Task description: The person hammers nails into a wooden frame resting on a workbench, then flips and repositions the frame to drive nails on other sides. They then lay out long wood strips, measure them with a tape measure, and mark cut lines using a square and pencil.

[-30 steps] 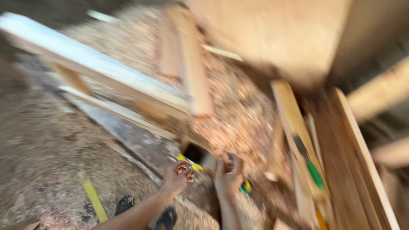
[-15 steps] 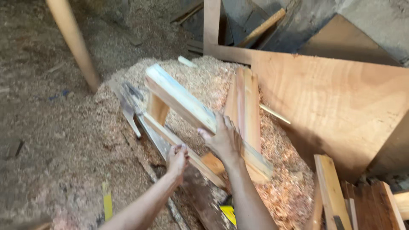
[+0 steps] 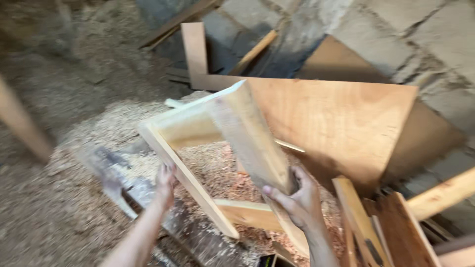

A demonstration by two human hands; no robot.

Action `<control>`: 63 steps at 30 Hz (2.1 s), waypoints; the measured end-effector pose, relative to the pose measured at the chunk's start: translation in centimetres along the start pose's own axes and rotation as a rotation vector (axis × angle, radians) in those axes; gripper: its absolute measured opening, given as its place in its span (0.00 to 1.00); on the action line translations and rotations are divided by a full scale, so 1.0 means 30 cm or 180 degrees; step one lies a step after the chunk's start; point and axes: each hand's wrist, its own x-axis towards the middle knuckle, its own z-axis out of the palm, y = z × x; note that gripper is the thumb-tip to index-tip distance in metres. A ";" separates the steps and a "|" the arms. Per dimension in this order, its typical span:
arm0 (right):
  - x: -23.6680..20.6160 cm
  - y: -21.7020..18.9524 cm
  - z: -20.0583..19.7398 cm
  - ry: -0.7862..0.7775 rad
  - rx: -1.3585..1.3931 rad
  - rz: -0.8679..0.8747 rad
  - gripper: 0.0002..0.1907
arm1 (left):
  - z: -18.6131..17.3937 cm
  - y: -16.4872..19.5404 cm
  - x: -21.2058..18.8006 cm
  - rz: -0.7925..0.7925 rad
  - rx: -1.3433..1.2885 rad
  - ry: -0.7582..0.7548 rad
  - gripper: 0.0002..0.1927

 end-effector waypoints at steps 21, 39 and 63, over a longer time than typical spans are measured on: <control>-0.388 0.413 0.031 -0.0192 0.0490 0.2498 0.23 | 0.180 0.192 -0.067 0.1911 0.1446 -0.0513 0.39; -0.340 0.258 -0.071 0.1459 0.1371 0.0655 0.25 | 0.147 0.230 -0.123 0.1797 0.2298 -0.0726 0.61; -0.333 0.300 -0.125 0.1510 0.0161 -0.0226 0.28 | 0.328 0.684 -0.290 0.3092 0.4643 -0.1379 0.31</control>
